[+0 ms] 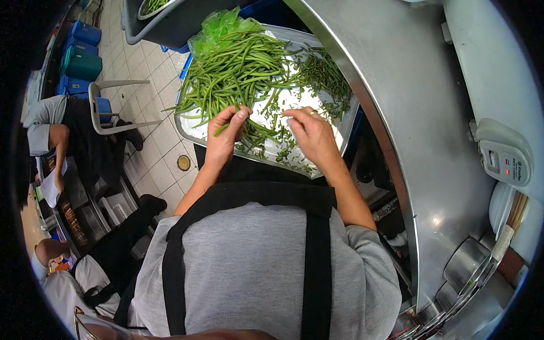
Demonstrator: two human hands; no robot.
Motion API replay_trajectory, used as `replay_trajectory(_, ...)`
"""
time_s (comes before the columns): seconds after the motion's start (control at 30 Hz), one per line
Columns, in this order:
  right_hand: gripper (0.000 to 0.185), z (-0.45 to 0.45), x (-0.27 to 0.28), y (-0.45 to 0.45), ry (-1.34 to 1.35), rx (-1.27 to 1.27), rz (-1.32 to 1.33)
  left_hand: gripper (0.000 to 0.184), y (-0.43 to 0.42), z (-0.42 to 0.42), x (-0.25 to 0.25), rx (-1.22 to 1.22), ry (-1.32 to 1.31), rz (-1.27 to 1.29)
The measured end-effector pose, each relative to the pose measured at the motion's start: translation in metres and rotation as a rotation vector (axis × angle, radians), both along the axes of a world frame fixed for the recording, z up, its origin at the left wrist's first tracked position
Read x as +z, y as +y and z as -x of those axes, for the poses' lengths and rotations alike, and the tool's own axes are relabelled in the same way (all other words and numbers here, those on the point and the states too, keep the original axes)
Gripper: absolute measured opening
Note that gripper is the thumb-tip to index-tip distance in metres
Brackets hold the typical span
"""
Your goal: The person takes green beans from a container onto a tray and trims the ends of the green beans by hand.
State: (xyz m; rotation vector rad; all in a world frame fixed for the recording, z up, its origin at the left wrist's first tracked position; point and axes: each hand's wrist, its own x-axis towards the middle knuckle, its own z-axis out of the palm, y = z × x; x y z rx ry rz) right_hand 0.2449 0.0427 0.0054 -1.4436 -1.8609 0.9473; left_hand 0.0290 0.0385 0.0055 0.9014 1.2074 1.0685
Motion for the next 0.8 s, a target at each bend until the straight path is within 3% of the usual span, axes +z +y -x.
replay_trajectory(0.13,0.021,0.017,0.003,-0.008,0.016,0.166,0.082,0.021,0.001,0.0,-0.002,0.005,-0.057,0.013)
replay_trajectory(0.4,0.017,0.016,0.006,-0.005,0.063,0.144,0.166,0.022,0.001,-0.002,-0.002,0.025,-0.056,0.027)
replay_trajectory(0.7,0.018,0.018,0.012,-0.009,0.135,0.111,0.2,0.02,0.002,0.001,-0.012,0.042,-0.275,0.181)
replay_trajectory(0.8,0.019,0.016,0.0,-0.006,0.1,0.055,0.213,0.013,-0.007,-0.001,0.003,0.053,-0.015,-0.026)
